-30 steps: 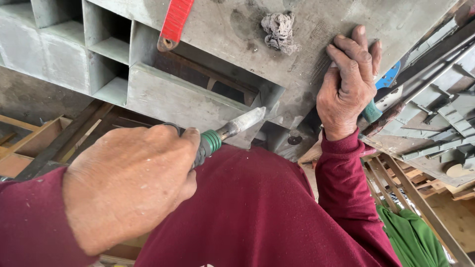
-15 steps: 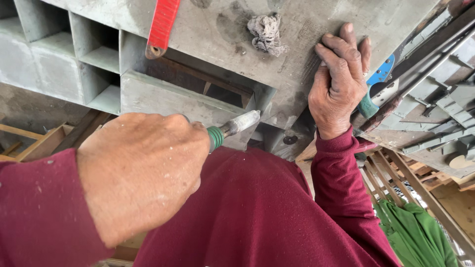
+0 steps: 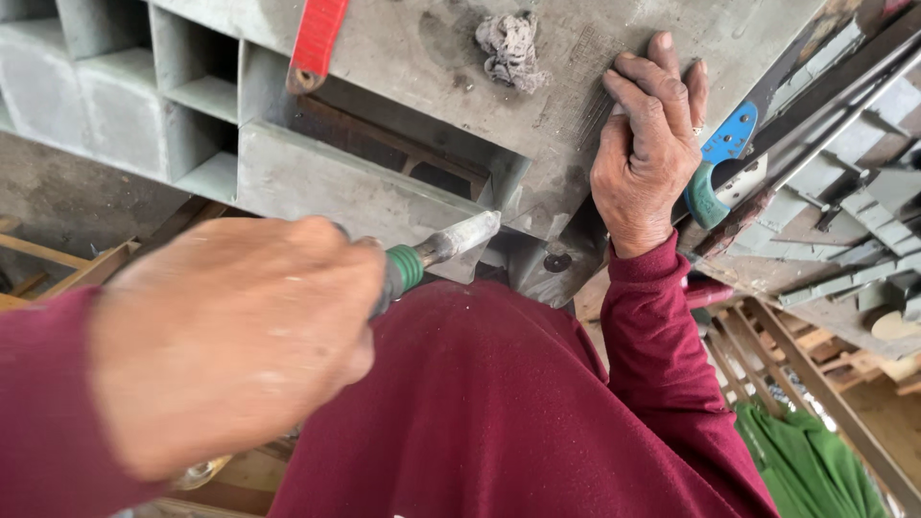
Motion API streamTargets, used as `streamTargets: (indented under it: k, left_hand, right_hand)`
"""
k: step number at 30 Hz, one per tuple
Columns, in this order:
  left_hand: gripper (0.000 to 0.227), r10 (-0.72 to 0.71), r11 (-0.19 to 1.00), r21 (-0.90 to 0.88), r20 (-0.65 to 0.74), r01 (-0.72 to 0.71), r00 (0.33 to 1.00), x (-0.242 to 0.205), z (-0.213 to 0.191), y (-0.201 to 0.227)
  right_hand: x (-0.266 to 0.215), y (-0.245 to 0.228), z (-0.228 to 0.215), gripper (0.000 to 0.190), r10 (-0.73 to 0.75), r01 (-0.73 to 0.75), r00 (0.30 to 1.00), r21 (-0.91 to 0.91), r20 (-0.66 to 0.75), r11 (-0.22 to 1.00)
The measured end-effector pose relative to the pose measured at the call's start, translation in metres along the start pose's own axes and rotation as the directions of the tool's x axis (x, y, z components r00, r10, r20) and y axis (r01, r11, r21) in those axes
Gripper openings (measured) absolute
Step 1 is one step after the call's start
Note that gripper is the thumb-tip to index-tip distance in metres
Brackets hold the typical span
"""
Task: The person uses a handheld welding torch to apply welds to the seams of a large, hollow metal structure with multiple rectangular compartments. They systematically move along the edges, applying heat and filler to join the metal pieces together.
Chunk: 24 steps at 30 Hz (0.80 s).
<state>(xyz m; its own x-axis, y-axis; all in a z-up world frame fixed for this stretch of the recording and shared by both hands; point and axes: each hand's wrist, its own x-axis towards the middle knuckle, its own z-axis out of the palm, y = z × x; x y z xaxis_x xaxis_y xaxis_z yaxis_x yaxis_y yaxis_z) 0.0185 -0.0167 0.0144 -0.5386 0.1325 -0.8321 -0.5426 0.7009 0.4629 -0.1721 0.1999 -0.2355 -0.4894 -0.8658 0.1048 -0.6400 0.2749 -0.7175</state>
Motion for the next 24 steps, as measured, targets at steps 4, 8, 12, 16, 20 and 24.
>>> streamTargets:
  k: [4, 8, 12, 16, 20, 24]
  left_hand:
    - [0.027, -0.427, 0.892, -0.075, 0.177, 0.445, 0.887, -0.032, 0.018, 0.016]
    - [0.030, -0.562, 0.652, -0.564, 0.092, 0.508, 0.822, -0.054, 0.063, 0.038]
    - [0.047, -0.357, 0.627, -0.703, -0.643, -0.336, 0.678, -0.007, 0.151, 0.063]
    - [0.072, -0.466, 0.200, -0.796, -0.591, -0.572, 0.659, 0.069, 0.227, 0.101]
    - [0.068, -0.445, 0.207, -0.632, -0.741, -0.747, 0.503, 0.131, 0.260, 0.142]
    - [0.066, -0.316, 0.145, -0.525, -0.828, -0.838, 0.464, 0.139, 0.272, 0.143]
  right_hand:
    - [-0.005, 0.008, -0.003, 0.032, 0.020, -0.012, 0.998, 0.158, -0.052, 0.987]
    - [0.008, 0.019, -0.010, 0.034, -0.025, 0.159, 0.977, 0.653, -0.210, 0.741]
    - [-0.023, 0.006, -0.039, 0.031, -0.119, 0.266, 0.954, 0.602, -0.274, 0.753]
    - [-0.109, -0.040, -0.082, 0.055, -0.181, -0.217, 0.898, 0.761, 0.401, 0.612]
    - [-0.151, -0.076, -0.084, 0.082, -0.004, -0.684, 0.722, 0.715, 0.692, 0.141]
    - [-0.162, -0.092, -0.085, 0.080, 0.048, -0.579, 0.814, 0.801, 0.579, 0.149]
